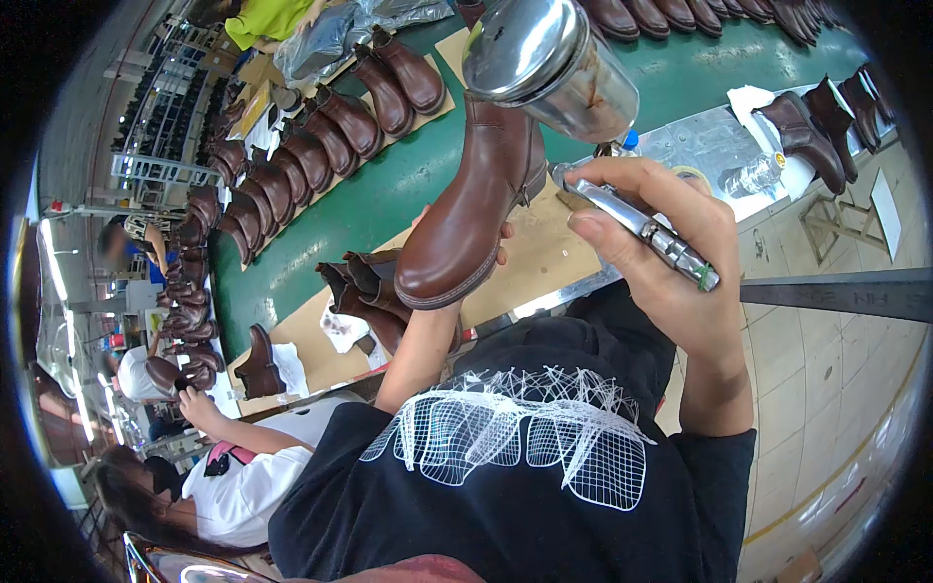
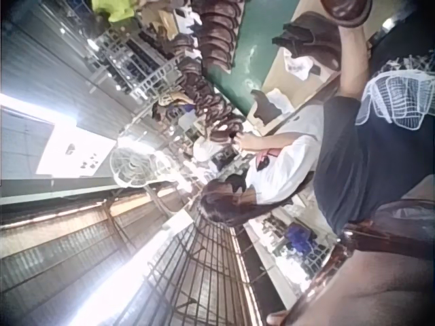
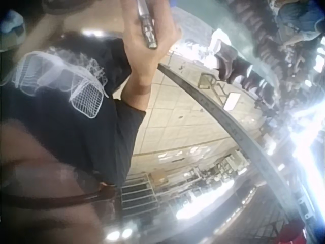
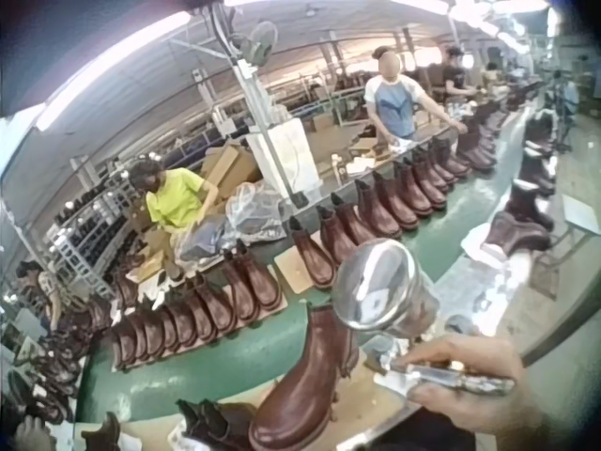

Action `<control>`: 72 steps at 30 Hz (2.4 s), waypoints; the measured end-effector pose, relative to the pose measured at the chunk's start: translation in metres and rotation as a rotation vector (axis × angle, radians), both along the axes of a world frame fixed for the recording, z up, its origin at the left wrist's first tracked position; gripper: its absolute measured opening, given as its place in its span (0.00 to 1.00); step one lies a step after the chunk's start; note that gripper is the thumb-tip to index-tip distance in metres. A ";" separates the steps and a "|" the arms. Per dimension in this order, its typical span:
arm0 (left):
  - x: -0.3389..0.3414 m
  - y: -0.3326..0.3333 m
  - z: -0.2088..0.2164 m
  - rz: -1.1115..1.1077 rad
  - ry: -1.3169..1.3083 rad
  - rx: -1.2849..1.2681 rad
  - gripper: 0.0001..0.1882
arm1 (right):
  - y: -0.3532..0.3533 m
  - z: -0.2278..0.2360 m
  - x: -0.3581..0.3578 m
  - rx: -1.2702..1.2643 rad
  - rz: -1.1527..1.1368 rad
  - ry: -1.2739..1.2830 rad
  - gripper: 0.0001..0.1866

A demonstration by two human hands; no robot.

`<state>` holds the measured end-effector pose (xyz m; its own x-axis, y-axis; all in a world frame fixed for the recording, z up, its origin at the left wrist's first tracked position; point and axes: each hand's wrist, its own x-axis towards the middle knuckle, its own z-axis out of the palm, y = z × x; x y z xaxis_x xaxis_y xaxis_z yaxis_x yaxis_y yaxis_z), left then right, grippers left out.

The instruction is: Inspecting and using an air spray gun to finish or clean leather boots on a manufacturing line.

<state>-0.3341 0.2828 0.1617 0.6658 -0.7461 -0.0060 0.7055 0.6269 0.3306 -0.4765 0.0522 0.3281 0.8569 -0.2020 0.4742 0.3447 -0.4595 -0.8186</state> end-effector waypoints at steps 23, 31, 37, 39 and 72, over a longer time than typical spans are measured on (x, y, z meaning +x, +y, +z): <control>0.036 -0.010 -0.057 -0.219 0.292 -0.238 0.32 | -0.024 -0.046 -0.006 0.339 0.018 0.274 0.13; 0.133 -0.055 -0.071 0.223 0.205 -0.020 0.35 | -0.037 -0.068 0.004 0.514 -0.019 0.565 0.15; 0.305 -0.077 -0.093 0.305 0.224 0.121 0.40 | -0.036 -0.078 0.028 0.498 -0.018 0.587 0.15; 0.331 -0.087 -0.132 0.333 0.218 0.314 0.42 | -0.042 -0.079 0.037 0.488 -0.054 0.640 0.15; 0.416 -0.044 -0.118 0.717 0.236 0.769 0.30 | -0.019 -0.086 0.059 0.402 -0.059 0.694 0.12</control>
